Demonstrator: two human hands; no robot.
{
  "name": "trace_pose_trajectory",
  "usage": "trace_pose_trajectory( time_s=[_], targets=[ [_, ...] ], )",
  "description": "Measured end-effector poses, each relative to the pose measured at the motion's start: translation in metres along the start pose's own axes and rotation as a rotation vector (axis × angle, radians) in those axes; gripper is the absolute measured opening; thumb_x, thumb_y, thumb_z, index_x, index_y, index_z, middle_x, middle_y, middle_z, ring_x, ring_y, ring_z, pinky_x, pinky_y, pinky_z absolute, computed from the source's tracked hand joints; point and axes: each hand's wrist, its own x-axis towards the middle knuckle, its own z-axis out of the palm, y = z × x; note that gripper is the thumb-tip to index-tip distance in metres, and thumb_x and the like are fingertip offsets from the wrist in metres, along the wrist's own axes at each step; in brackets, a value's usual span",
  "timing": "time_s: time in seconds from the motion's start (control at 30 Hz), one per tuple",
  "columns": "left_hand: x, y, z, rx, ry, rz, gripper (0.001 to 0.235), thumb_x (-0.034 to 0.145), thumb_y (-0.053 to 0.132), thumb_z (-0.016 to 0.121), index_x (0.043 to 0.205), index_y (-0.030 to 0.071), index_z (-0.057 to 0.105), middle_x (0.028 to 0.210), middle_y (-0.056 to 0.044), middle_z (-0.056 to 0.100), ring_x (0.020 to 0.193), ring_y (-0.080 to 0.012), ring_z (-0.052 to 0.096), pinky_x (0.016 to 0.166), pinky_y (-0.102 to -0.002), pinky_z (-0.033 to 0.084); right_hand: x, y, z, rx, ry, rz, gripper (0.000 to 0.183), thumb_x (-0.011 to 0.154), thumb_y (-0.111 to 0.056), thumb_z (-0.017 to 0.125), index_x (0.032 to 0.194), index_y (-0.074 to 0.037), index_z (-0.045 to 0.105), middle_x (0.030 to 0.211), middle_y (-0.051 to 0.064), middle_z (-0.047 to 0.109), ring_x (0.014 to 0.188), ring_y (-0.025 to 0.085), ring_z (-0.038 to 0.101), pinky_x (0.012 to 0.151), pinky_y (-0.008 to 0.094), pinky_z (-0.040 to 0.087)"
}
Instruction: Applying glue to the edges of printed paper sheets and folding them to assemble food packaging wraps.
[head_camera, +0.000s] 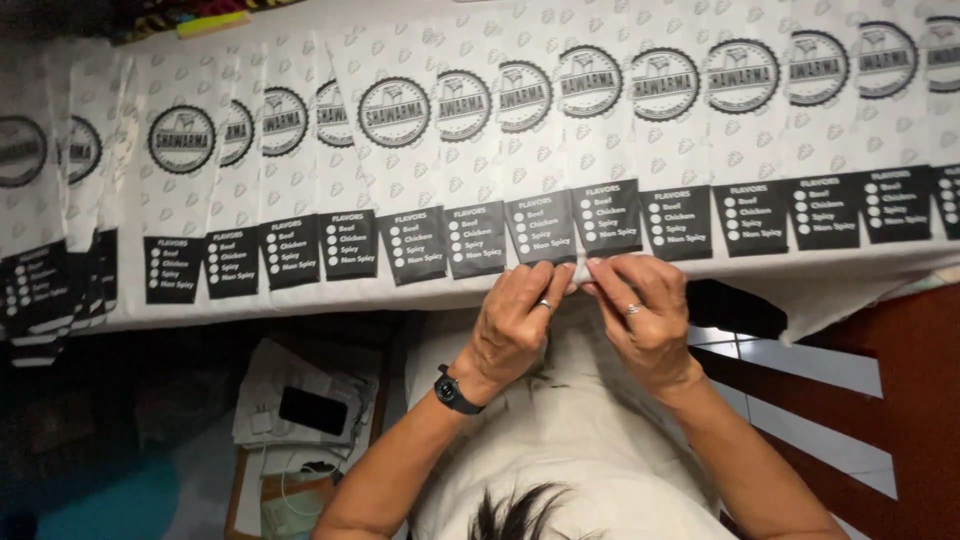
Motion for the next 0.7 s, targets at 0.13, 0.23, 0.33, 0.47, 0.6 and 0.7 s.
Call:
trace_pose_trajectory(
  time_s=[0.13,0.23,0.33,0.47,0.6,0.7],
  targets=[
    [0.006,-0.006,-0.006,0.013,-0.022,0.094,0.012,0.091,-0.003,0.074,0.1,-0.009,0.073,0.086,-0.021,0.061,0.055,-0.0281,0.05,0.051,-0.035,0.046,-0.007,0.01,-0.002,0.038,0.009,-0.008,0.02,0.089,-0.004,0.082,0.108,-0.002,0.082,0.105,0.013,0.075,0.095,0.029,0.067,0.088,0.041,0.059],
    [0.001,-0.01,-0.009,-0.013,-0.004,0.146,0.011,0.089,-0.006,0.074,0.099,-0.01,0.074,0.086,-0.021,0.062,0.053,-0.0286,0.05,0.049,-0.035,0.046,-0.015,0.018,-0.01,0.088,-0.001,-0.037,0.017,0.093,-0.002,0.072,0.107,-0.001,0.082,0.108,0.014,0.075,0.099,0.03,0.067,0.092,0.041,0.059],
    [-0.003,-0.016,-0.01,-0.061,-0.011,0.173,0.008,0.089,-0.008,0.073,0.096,-0.009,0.074,0.088,-0.023,0.063,0.056,-0.03,0.055,0.049,-0.035,0.048,-0.02,0.032,-0.019,0.059,0.073,-0.074,0.02,0.093,0.006,0.068,0.106,0.002,0.083,0.104,0.017,0.074,0.096,0.032,0.067,0.089,0.043,0.059],
    [-0.011,-0.019,-0.009,-0.072,0.005,0.182,0.007,0.089,-0.006,0.073,0.095,-0.008,0.075,0.087,-0.023,0.065,0.055,-0.0294,0.056,0.049,-0.036,0.049,-0.027,0.046,-0.027,-0.009,0.155,-0.092,0.013,0.091,0.007,0.074,0.098,0.004,0.084,0.097,0.018,0.075,0.089,0.031,0.066,0.085,0.042,0.061],
    [-0.019,-0.019,-0.015,-0.036,-0.015,0.178,0.007,0.091,-0.005,0.072,0.094,-0.009,0.074,0.088,-0.023,0.067,0.059,-0.0311,0.059,0.052,-0.038,0.051,-0.038,0.054,-0.035,-0.058,0.239,-0.054,0.007,0.09,0.011,0.08,0.091,0.006,0.084,0.092,0.019,0.074,0.083,0.032,0.065,0.077,0.042,0.061],
    [-0.019,-0.016,-0.03,-0.035,-0.044,0.083,0.011,0.095,0.001,0.069,0.091,-0.009,0.071,0.087,-0.021,0.065,0.062,-0.031,0.06,0.056,-0.039,0.052,-0.049,0.058,-0.044,-0.057,0.278,0.093,0.005,0.092,0.011,0.083,0.089,0.007,0.081,0.084,0.016,0.071,0.074,0.031,0.065,0.07,0.042,0.059]
  ],
)
